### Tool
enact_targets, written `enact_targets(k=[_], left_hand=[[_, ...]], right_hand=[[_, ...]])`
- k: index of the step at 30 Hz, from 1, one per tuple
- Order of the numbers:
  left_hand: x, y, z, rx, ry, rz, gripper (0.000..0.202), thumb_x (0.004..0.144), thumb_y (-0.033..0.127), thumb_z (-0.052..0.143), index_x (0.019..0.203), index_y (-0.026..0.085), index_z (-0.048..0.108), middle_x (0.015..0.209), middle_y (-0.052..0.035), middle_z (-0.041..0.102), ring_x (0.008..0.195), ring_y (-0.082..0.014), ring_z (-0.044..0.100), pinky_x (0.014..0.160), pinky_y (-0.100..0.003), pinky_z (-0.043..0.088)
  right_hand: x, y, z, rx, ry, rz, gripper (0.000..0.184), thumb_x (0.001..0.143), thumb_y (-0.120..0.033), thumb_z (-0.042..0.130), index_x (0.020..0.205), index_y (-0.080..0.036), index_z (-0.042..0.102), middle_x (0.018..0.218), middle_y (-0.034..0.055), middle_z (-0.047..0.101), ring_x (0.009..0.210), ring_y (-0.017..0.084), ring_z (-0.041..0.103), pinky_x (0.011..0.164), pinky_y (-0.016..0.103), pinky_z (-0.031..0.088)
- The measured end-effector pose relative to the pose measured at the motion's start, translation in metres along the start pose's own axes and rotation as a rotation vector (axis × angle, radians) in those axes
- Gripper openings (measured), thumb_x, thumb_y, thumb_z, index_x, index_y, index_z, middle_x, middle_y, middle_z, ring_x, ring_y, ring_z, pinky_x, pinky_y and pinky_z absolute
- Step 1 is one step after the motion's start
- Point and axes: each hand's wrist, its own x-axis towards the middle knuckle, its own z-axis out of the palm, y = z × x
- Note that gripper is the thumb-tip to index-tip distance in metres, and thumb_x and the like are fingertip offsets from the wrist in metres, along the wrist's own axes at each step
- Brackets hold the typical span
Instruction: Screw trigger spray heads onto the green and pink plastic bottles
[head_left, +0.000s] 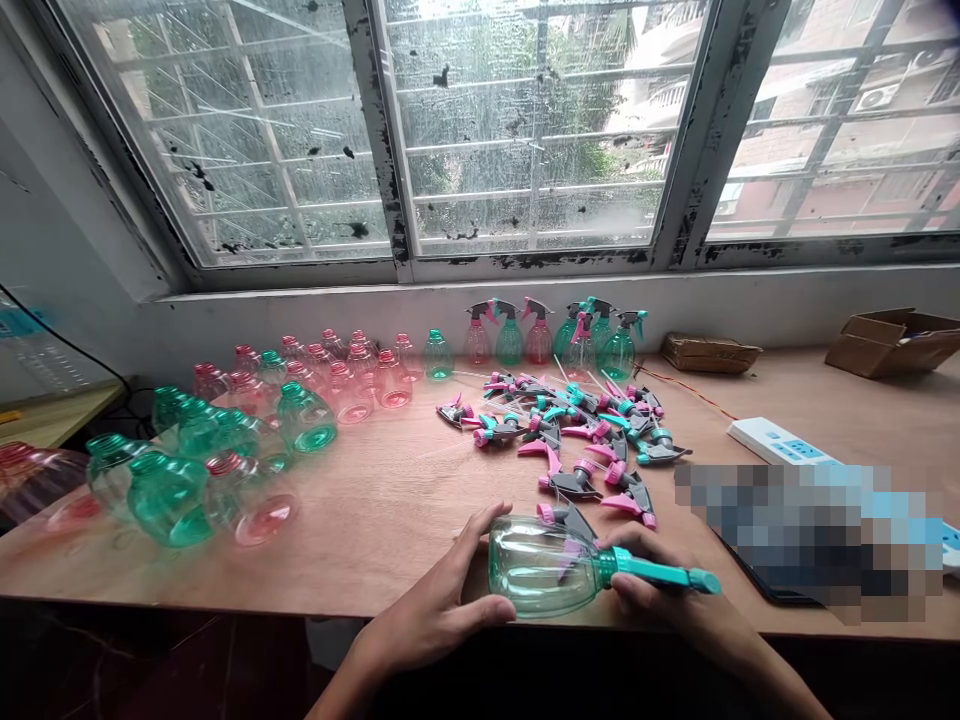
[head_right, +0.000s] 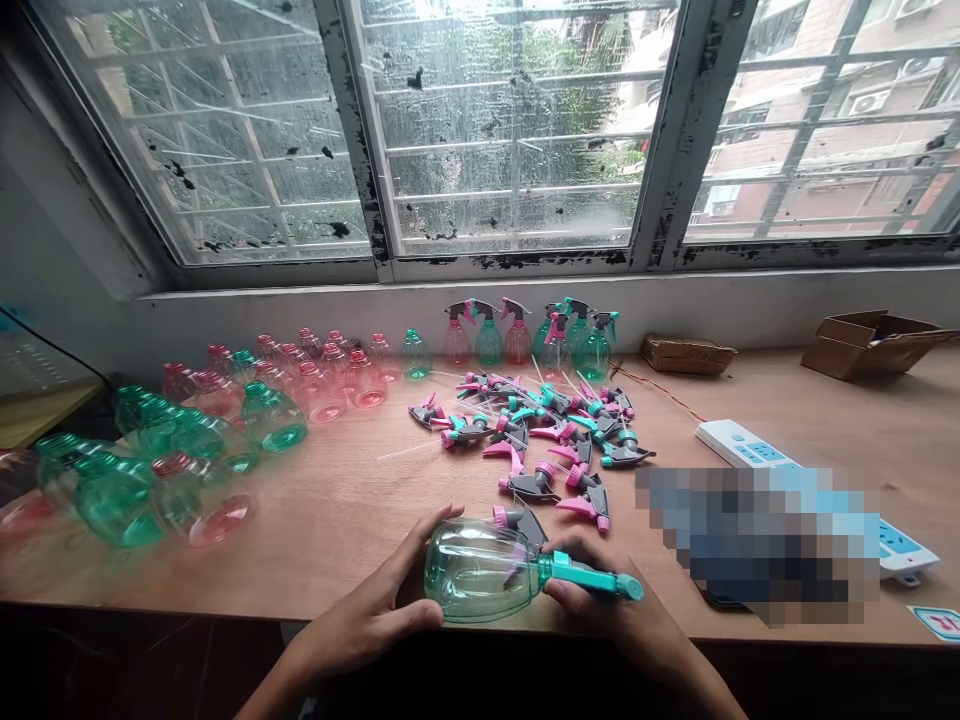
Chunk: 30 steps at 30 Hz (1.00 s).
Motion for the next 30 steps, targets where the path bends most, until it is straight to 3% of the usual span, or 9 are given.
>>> enact_targets(k=[12, 21, 30], left_hand=[[0.0004, 0.0037, 0.0000, 0.109, 0.017, -0.019, 0.100, 0.080, 0.024, 0.083, 0.158, 0.031, 0.020, 0.167, -0.0063, 0.026, 0.153, -0.0312, 0.024, 0.127, -0.045, 0.021], [0.0023, -0.0023, 0.0018, 0.095, 0.023, 0.004, 0.098, 0.082, 0.021, 0.081, 0.158, 0.029, 0.020, 0.167, -0.0081, 0.026, 0.152, -0.0299, 0.029, 0.126, -0.043, 0.025], [0.0010, -0.0036, 0.0029, 0.078, 0.030, 0.008, 0.098, 0.082, 0.025, 0.080, 0.158, 0.029, 0.019, 0.167, -0.0085, 0.025, 0.153, -0.0324, 0.025, 0.126, -0.046, 0.024]], right_hand=[[-0.0004, 0.0013, 0.0011, -0.041, 0.013, -0.025, 0.022, 0.088, -0.042, 0.067, 0.103, -0.025, 0.066, 0.078, -0.0030, 0.060, 0.069, 0.019, 0.055, 0.063, 0.028, 0.043], [-0.0006, -0.0022, -0.0005, -0.073, 0.030, -0.045, 0.020, 0.087, -0.041, 0.068, 0.099, -0.025, 0.068, 0.086, -0.0014, 0.064, 0.076, 0.020, 0.056, 0.067, 0.029, 0.045], [-0.0006, -0.0026, 0.0009, -0.066, 0.042, -0.036, 0.023, 0.085, -0.041, 0.070, 0.101, -0.024, 0.068, 0.077, -0.0027, 0.061, 0.067, 0.019, 0.055, 0.060, 0.028, 0.045]])
